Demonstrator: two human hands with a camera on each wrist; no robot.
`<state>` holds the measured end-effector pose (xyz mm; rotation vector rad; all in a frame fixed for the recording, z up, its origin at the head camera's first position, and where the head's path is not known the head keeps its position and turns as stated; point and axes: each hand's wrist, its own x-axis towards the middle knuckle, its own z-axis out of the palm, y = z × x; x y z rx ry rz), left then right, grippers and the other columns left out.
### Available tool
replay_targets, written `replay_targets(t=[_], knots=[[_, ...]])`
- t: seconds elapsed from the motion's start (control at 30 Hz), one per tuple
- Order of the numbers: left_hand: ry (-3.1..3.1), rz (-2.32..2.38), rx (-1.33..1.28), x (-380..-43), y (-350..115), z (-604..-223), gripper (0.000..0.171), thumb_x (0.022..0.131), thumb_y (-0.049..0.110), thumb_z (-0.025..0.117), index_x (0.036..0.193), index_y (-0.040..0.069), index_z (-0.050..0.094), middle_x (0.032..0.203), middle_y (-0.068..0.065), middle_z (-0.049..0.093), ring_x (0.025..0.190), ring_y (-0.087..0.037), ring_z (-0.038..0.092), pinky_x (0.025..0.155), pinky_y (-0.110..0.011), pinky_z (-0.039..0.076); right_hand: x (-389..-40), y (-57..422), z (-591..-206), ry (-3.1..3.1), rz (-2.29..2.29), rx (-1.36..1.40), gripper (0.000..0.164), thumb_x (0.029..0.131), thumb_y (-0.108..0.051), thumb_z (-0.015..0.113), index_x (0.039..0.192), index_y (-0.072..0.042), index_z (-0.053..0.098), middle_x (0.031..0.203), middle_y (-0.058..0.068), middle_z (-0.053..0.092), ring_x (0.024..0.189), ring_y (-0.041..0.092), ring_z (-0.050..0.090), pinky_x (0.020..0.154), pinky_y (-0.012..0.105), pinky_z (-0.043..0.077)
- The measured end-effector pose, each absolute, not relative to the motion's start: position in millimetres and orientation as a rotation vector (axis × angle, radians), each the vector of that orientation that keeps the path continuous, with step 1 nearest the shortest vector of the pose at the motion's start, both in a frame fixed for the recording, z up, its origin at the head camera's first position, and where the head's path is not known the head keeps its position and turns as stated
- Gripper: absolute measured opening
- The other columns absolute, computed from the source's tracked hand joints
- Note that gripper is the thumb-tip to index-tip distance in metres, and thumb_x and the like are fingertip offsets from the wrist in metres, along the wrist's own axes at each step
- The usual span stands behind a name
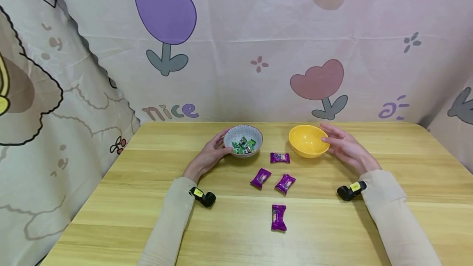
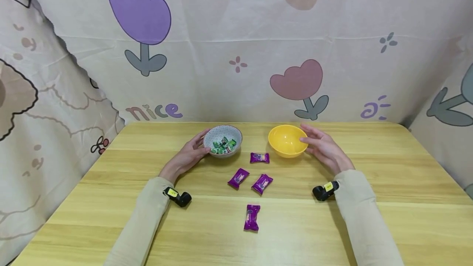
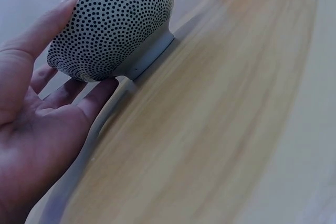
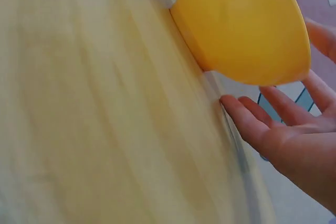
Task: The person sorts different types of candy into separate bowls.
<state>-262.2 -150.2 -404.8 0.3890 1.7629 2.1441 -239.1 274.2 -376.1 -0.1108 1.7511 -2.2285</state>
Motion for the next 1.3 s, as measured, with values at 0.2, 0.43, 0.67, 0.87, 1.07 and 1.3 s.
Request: replay_targets(t=[0.2, 0.43, 0.67, 0.87, 1.07, 1.3], knots=[[1.756, 2.143, 0.378, -262, -149, -406, 0.076, 0.091, -0.009, 0.054, 0.155, 0.009, 0.017, 0.156, -0.02, 0.015, 0.143, -0.033, 0.018, 0.112, -0.042, 0.026, -237, 283, -386, 1.702, -2.155, -0.263, 0.084, 0.091, 0.013, 0.052, 0.156, -0.011, 0.003, 0.156, 0.026, -0.011, 0.108, 0.009, 0.057, 0.094, 0.027, 0.048], [1.744, 2.137, 0.398, -262, -147, -407, 0.077, 0.09, -0.009, 0.054, 0.155, 0.009, 0.017, 0.156, -0.02, 0.016, 0.142, -0.033, 0.018, 0.112, -0.041, 0.027, -234, 289, -389, 1.765, -2.038, -0.382, 0.09, 0.088, 0.014, 0.054, 0.155, -0.01, 0.0, 0.154, 0.031, -0.011, 0.107, 0.01, 0.057, 0.093, 0.028, 0.049], [1.761, 2.134, 0.403, -263, -150, -405, 0.077, 0.09, -0.008, 0.055, 0.155, 0.009, 0.017, 0.156, -0.019, 0.015, 0.143, -0.032, 0.017, 0.112, -0.041, 0.026, -236, 287, -386, 1.759, -2.037, -0.398, 0.09, 0.087, 0.015, 0.054, 0.155, -0.008, -0.002, 0.151, 0.033, -0.003, 0.111, 0.012, 0.057, 0.094, 0.03, 0.049], [1.768, 2.126, 0.403, -263, -152, -404, 0.078, 0.09, -0.007, 0.055, 0.155, 0.009, 0.016, 0.157, -0.019, 0.013, 0.143, -0.032, 0.016, 0.113, -0.042, 0.025, -239, 285, -385, 1.771, -2.028, -0.367, 0.091, 0.087, 0.015, 0.055, 0.155, -0.008, -0.002, 0.153, 0.032, -0.006, 0.11, 0.011, 0.058, 0.094, 0.03, 0.049], [1.749, 2.123, 0.384, -263, -153, -403, 0.077, 0.091, -0.006, 0.055, 0.156, 0.012, 0.017, 0.157, -0.018, 0.013, 0.143, -0.031, 0.017, 0.113, -0.042, 0.024, -241, 285, -386, 1.782, -2.028, -0.352, 0.091, 0.087, 0.015, 0.055, 0.155, -0.008, -0.001, 0.153, 0.032, -0.003, 0.11, 0.01, 0.058, 0.095, 0.031, 0.048], [1.69, 2.166, 0.358, -263, -152, -403, 0.079, 0.09, -0.006, 0.056, 0.156, 0.011, 0.015, 0.157, -0.02, 0.012, 0.143, -0.032, 0.016, 0.113, -0.042, 0.025, -242, 286, -388, 1.786, -2.031, -0.334, 0.091, 0.088, 0.014, 0.056, 0.156, -0.009, 0.0, 0.153, 0.032, -0.001, 0.11, 0.01, 0.058, 0.095, 0.03, 0.048]])
